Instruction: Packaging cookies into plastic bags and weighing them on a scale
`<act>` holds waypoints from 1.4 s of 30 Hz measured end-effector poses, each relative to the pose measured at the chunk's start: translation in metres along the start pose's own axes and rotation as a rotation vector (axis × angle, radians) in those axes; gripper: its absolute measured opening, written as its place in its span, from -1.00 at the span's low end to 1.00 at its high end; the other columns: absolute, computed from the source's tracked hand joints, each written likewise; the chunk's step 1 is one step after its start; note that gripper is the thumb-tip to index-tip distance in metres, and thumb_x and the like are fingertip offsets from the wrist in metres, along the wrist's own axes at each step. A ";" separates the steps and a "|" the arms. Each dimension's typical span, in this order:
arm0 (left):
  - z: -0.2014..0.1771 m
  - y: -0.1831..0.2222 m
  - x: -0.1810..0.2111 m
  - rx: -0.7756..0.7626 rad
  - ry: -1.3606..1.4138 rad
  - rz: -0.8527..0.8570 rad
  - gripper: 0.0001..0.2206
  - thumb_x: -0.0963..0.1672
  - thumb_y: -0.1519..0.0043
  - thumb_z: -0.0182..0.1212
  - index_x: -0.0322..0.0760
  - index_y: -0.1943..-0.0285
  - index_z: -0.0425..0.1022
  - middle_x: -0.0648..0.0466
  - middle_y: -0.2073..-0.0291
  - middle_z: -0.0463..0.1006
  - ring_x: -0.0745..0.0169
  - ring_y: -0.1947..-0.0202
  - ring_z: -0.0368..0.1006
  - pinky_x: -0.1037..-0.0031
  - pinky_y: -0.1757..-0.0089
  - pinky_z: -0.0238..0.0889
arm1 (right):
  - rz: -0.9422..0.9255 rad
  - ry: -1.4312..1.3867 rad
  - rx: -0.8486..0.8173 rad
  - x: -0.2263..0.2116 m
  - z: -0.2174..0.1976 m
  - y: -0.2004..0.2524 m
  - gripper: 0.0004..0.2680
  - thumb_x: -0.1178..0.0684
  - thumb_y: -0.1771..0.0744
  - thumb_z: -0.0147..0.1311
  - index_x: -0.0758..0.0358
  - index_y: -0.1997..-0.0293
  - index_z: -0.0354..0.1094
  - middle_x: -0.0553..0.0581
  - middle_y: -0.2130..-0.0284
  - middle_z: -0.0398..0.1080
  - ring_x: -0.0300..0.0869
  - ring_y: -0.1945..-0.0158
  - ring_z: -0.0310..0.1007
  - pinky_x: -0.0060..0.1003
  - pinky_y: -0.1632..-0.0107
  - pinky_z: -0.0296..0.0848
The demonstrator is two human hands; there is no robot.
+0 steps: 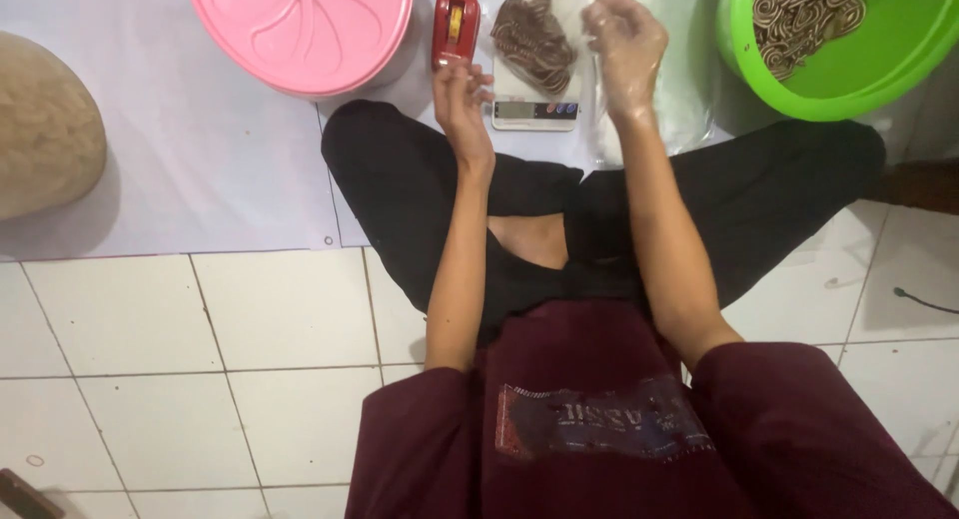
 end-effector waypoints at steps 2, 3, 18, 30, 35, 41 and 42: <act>0.008 0.006 0.003 0.002 -0.072 -0.113 -0.78 -0.10 -0.36 0.13 -0.35 -0.07 0.43 0.02 0.21 0.49 0.30 0.28 0.46 0.53 0.26 0.24 | -0.400 -0.112 -0.240 -0.027 0.012 0.021 -0.84 0.11 -0.37 0.23 0.40 0.04 0.45 0.17 0.31 0.47 -0.16 0.25 0.46 -0.30 0.13 0.55; 0.010 0.007 0.002 -0.002 -0.074 -0.113 -0.78 -0.10 -0.36 0.13 -0.35 -0.07 0.43 0.02 0.21 0.49 0.30 0.28 0.46 0.53 0.26 0.24 | -0.401 -0.113 -0.237 -0.047 0.015 0.034 -0.84 0.11 -0.37 0.23 0.40 0.04 0.45 0.17 0.31 0.47 -0.16 0.25 0.46 -0.30 0.13 0.55; 0.016 0.010 0.017 -0.150 0.395 -0.351 -0.53 0.06 -0.44 0.03 -0.36 -0.34 0.31 -0.02 0.06 0.57 0.19 0.23 0.57 0.47 0.19 0.41 | -0.230 0.017 -0.309 0.007 -0.019 -0.062 -0.77 0.28 -0.25 0.00 0.30 0.06 0.49 0.11 0.26 0.54 -0.21 0.20 0.54 -0.37 0.10 0.59; 0.011 0.004 0.017 -0.159 0.424 -0.353 -0.58 0.04 -0.48 -0.03 -0.30 -0.37 0.31 0.00 0.01 0.59 0.20 0.17 0.58 0.45 0.16 0.42 | -0.331 0.797 -0.015 0.088 -0.018 -0.186 -0.73 0.04 -0.20 0.38 0.32 0.11 0.52 0.15 0.28 0.60 0.00 0.29 0.59 -0.11 0.19 0.57; 0.014 0.006 0.018 -0.181 0.412 -0.336 -0.57 0.04 -0.49 -0.04 -0.31 -0.38 0.29 0.00 0.03 0.58 0.20 0.17 0.57 0.43 0.12 0.40 | -0.727 0.783 0.138 0.063 -0.011 -0.171 -0.90 0.09 -0.26 0.37 0.08 0.37 0.47 -0.15 0.56 0.42 -0.37 0.59 0.27 -0.45 0.54 0.39; 0.015 0.004 0.012 -0.198 0.456 -0.393 -0.58 0.04 -0.47 -0.01 -0.30 -0.37 0.30 -0.03 0.03 0.58 0.18 0.22 0.59 0.48 0.26 0.43 | -0.158 0.185 -0.155 -0.086 -0.037 -0.049 -0.83 0.16 -0.29 0.34 0.20 0.05 0.53 0.03 0.24 0.55 -0.30 0.28 0.53 -0.47 0.15 0.68; 0.014 0.005 0.011 -0.198 0.461 -0.396 -0.58 0.04 -0.47 -0.01 -0.30 -0.37 0.30 -0.03 0.03 0.58 0.18 0.22 0.59 0.48 0.26 0.43 | -0.159 0.191 -0.152 -0.092 -0.048 -0.043 -0.83 0.16 -0.29 0.34 0.20 0.05 0.53 0.03 0.24 0.55 -0.30 0.28 0.53 -0.47 0.15 0.68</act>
Point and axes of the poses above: each hand's wrist, its own y-axis away from the middle knuckle, its own z-axis out of the palm, x = y × z, the point moved 1 cm from there along -y, towards the middle knuckle
